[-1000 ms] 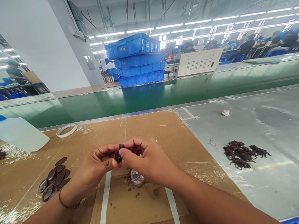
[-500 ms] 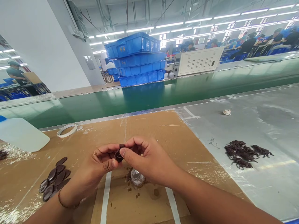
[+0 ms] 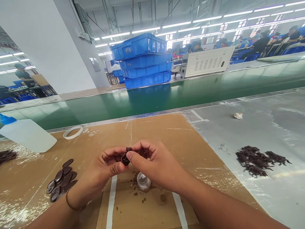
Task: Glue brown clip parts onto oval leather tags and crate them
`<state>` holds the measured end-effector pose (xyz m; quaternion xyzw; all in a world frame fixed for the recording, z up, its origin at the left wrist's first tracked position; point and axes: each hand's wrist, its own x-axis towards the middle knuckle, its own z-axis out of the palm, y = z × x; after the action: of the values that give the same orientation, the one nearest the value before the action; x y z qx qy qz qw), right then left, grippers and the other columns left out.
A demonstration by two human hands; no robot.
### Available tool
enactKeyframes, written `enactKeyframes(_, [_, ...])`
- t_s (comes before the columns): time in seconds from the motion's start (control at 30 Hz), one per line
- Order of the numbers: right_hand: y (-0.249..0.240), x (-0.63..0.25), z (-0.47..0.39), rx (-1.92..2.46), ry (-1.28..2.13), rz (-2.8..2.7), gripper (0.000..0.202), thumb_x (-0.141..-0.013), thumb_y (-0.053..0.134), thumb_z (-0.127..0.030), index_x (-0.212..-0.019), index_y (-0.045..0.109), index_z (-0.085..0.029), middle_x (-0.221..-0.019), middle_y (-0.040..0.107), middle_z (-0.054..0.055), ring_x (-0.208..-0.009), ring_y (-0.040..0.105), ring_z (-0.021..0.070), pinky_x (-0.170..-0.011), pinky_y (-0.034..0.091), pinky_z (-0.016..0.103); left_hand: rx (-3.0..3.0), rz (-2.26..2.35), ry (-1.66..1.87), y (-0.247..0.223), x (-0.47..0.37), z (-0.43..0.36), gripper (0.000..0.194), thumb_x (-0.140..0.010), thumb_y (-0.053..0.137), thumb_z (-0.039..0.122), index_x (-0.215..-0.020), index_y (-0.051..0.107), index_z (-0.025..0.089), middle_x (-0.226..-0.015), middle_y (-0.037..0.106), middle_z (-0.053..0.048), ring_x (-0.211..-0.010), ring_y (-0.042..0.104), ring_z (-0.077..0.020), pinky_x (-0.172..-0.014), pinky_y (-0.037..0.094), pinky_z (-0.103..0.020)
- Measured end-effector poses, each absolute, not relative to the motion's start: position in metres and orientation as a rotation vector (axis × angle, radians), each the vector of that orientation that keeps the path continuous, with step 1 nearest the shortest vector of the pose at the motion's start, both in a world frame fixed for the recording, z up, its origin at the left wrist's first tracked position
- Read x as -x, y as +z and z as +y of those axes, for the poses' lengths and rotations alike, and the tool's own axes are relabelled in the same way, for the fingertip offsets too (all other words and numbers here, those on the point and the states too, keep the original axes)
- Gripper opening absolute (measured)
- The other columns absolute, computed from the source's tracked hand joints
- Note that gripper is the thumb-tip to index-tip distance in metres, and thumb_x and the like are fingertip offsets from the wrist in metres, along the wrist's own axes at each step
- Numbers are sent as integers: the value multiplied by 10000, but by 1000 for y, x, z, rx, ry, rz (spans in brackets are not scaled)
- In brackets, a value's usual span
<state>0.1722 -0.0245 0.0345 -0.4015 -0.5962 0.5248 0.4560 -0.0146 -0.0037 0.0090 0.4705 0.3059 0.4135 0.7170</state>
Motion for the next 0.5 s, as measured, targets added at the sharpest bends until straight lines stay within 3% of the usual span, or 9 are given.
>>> enactKeyframes(0.37, [29, -176, -23, 1122, 1152, -1566, 193, -856, 711, -418, -786, 724, -239, -756, 661, 4, -701, 591, 145, -611, 471, 232, -1004, 655, 946, 10, 12, -7, 338, -587, 942, 240, -888, 793, 211, -816, 721, -25, -733, 614, -96, -736, 513, -229])
enactKeyframes(0.5, [26, -181, -21, 1133, 1093, -1568, 271, -836, 733, -499, -756, 719, -241, -721, 657, 13, -673, 595, 154, -598, 488, 237, -1144, 684, 796, 16, 16, -1, 569, -577, 939, 262, -1112, 749, 214, -981, 726, -65, -814, 641, -144, -773, 513, -280])
